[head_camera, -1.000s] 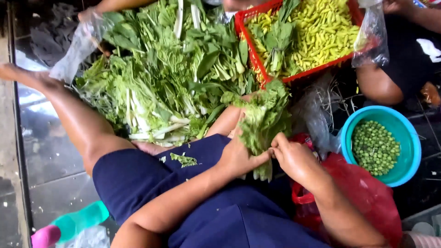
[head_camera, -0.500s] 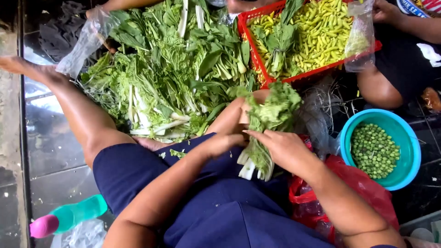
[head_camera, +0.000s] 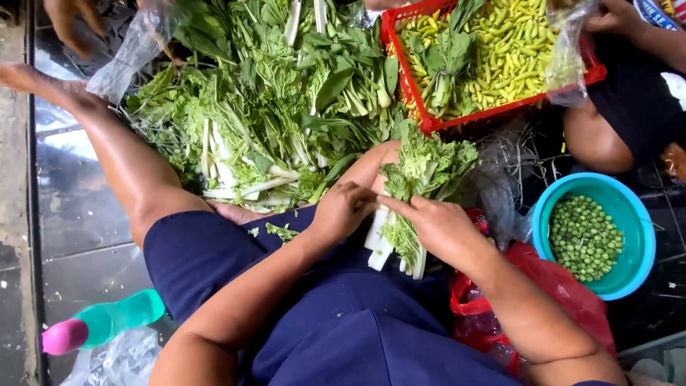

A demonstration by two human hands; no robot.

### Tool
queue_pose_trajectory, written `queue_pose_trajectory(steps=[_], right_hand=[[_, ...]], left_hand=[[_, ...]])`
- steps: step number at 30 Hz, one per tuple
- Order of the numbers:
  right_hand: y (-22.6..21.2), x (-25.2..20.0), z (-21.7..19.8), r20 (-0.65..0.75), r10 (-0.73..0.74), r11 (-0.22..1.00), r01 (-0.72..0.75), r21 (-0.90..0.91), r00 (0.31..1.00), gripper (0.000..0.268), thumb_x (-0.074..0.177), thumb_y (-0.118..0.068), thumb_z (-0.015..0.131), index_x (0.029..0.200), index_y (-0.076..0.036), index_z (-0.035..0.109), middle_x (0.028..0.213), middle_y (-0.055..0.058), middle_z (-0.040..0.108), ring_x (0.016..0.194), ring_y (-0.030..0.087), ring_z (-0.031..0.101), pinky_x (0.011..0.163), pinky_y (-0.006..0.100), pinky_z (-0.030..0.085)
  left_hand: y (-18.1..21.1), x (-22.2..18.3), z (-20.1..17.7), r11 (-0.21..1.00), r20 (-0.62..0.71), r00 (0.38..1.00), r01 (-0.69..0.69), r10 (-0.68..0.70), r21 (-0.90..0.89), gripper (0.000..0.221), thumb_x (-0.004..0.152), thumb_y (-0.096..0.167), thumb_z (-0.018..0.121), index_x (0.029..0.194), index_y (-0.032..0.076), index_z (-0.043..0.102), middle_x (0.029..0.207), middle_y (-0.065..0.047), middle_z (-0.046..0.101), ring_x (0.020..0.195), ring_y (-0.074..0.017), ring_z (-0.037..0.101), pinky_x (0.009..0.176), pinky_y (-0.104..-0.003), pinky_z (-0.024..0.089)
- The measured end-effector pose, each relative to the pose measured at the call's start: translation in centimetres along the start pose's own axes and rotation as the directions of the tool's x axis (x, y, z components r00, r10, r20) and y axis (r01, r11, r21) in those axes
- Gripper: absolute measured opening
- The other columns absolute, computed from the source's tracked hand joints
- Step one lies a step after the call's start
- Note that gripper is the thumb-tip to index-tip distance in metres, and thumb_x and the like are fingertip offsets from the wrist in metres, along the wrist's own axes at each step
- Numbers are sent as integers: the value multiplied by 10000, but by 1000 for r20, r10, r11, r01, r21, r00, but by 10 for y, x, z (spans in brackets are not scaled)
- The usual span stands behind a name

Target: Bundling mustard greens by hand from a large pile on the floor into organized bunches.

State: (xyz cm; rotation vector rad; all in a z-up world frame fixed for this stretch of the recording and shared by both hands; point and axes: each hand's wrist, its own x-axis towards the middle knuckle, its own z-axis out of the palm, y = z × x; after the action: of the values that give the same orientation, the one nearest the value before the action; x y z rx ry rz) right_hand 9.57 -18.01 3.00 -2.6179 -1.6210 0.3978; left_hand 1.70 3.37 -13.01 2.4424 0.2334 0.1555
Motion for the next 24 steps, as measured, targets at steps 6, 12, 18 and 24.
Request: queue_pose_trajectory(steps=[6, 12, 18, 24], right_hand=[[-6, 6, 12, -33, -11, 996, 8, -94, 999, 584, 950, -57, 444, 1509, -223, 469, 879, 81, 652, 729, 311, 701, 631, 463, 597], [2, 7, 29, -26, 4, 987, -8, -158, 1000, 633, 915, -76, 453, 1524, -247, 434, 877, 56, 635, 746, 293, 707, 646, 462, 600], [-5, 5, 17, -28, 16, 995, -18, -94, 999, 578, 906, -17, 438, 1449, -195, 517, 874, 91, 652, 761, 328, 716, 666, 469, 602], [-1, 6, 17, -26, 26, 996, -28, -88, 999, 582, 907, -18, 442, 1454, -212, 500, 853, 74, 631, 738, 305, 710, 660, 458, 602]], left_hand=[[23, -7, -19, 953, -78, 955, -291, 285, -79, 186, 877, 523, 752, 951, 353, 740, 967, 150, 658, 928, -130, 648, 768, -267, 523], [14, -11, -36, 958, 9, 964, -263, 265, -114, 228, 896, 214, 710, 1119, 174, 692, 1015, -33, 631, 1025, -297, 665, 840, -408, 577], [21, -6, -43, 979, 13, 988, -152, 155, -136, 292, 856, 256, 698, 1132, 211, 614, 975, 8, 583, 957, -272, 659, 775, -432, 604], [34, -5, -47, 936, 1, 974, -219, 228, -275, 154, 926, 305, 728, 943, 152, 728, 900, -46, 670, 877, -296, 712, 728, -408, 598]])
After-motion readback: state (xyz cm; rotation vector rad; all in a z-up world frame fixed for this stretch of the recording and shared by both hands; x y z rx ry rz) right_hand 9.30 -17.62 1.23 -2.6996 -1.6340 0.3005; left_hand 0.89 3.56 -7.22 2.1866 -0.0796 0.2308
